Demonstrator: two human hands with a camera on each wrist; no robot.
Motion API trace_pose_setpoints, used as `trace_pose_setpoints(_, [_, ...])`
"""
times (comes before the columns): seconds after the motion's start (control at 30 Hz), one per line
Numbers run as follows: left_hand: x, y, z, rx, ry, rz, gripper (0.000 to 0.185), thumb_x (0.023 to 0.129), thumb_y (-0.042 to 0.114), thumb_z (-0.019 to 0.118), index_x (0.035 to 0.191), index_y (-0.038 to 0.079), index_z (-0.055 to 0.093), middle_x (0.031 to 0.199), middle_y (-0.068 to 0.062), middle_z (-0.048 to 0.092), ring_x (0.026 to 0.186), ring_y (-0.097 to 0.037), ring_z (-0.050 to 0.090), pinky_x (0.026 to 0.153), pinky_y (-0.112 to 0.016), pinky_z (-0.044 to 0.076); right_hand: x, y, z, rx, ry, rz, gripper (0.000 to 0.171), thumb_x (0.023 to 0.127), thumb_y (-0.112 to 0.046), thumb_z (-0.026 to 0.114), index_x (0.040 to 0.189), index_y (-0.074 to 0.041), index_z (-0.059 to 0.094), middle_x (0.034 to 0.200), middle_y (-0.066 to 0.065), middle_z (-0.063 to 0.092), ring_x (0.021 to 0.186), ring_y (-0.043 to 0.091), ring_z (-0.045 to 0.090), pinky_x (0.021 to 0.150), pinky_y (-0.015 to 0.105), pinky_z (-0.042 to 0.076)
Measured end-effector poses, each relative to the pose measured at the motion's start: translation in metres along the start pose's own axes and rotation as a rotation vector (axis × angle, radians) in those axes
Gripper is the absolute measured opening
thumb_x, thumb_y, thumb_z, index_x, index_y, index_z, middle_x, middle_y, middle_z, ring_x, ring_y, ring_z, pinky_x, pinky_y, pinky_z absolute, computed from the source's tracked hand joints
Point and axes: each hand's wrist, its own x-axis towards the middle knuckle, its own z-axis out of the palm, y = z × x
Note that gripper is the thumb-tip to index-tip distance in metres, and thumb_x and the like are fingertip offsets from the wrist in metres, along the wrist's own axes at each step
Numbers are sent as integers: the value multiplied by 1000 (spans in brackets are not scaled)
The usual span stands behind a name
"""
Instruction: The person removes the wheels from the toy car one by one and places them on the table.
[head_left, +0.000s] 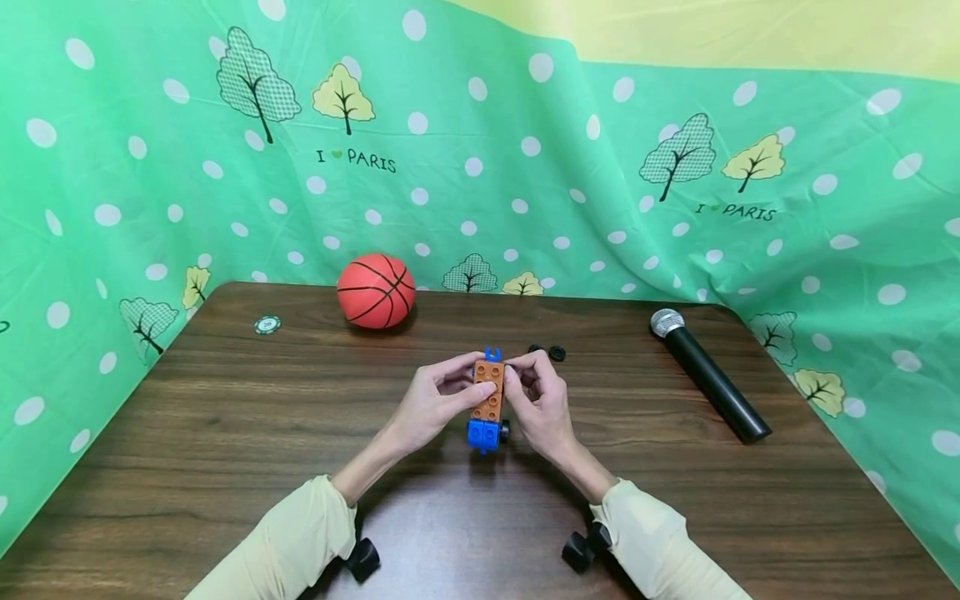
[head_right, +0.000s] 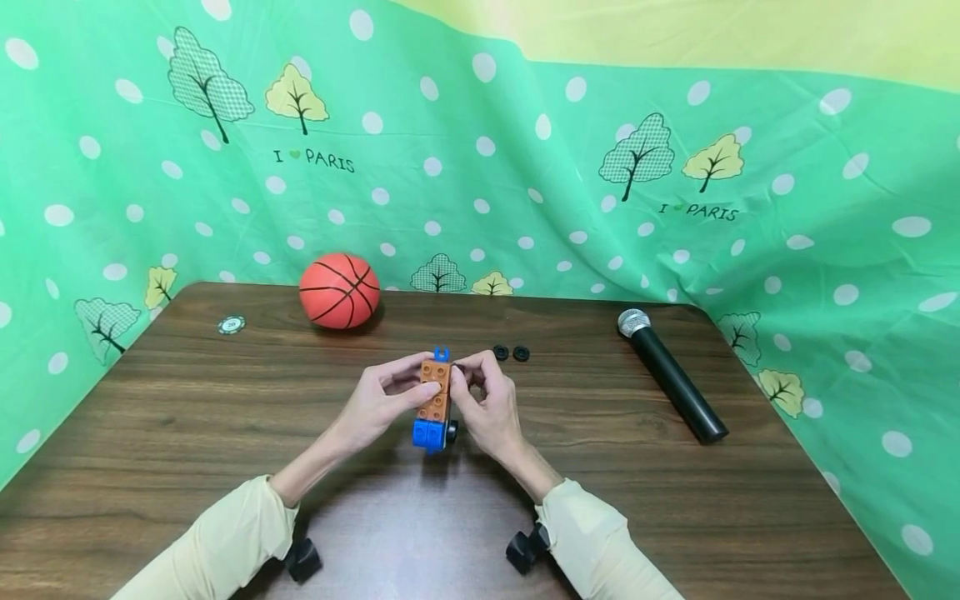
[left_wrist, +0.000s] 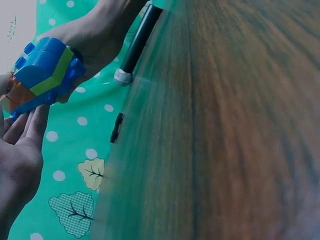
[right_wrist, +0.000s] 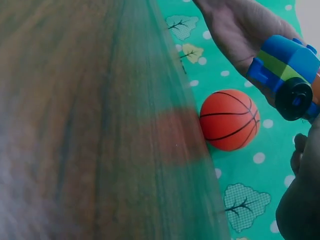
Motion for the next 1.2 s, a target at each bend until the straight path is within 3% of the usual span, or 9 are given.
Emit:
trace_pose_setpoints(0.17, [1, 3, -2, 26, 22, 21, 44, 96, 5, 72, 138, -5, 61, 103, -15, 71, 88, -18, 70, 78, -29, 58, 0, 5, -4, -25, -1, -48, 17, 90, 15, 61, 105, 7, 58, 78, 12, 59, 63, 10, 52, 50, 21, 40])
trace_pose_setpoints(0.3, [3, 1, -2, 7, 40, 18, 43, 97, 5, 70, 138, -4, 62, 103, -15, 71, 88, -18, 69, 78, -28, 58, -1, 4, -3, 23, 1, 18, 18, 96, 14, 59, 113, 7, 58, 74, 12, 57, 61, 13, 51, 50, 21, 39])
trace_pose_setpoints(0.47, [2, 0, 1, 3, 34, -3, 44, 97, 3, 71, 139, -5, 61, 103, -15, 71, 88, -16, 69, 78, -27, 58, -2, 3, -1, 100, 51, 130, 16, 99, 15, 55, 113, 10, 59, 77, 16, 57, 67, 13, 57, 59, 23, 50])
trace_pose_setpoints(0.8, [2, 0, -1, 23, 84, -21, 44, 96, 5, 72, 138, -4, 61, 101, -14, 72, 86, -16, 69, 76, -27, 58, 2, 10, -13, 181, 103, 206, 15, 101, 9, 58, 115, 12, 56, 72, 22, 52, 59, 22, 53, 54, 30, 50])
trace_pose_setpoints(1.07, [1, -1, -3, 14, 100, -32, 45, 96, 6, 72, 138, -5, 61, 101, -14, 72, 87, -16, 69, 76, -27, 58, 4, 14, -27, 126, 92, 265, 17, 102, 4, 59, 118, 12, 60, 78, 28, 54, 64, 23, 60, 61, 30, 55])
trace_pose_setpoints(1.2, [2, 0, -4, 27, 103, -31, 44, 96, 6, 72, 137, -4, 62, 100, -14, 72, 86, -17, 69, 76, -27, 58, 3, 17, -35, 75, 75, 266, 21, 101, 6, 60, 121, 11, 61, 80, 23, 58, 66, 24, 61, 60, 28, 52])
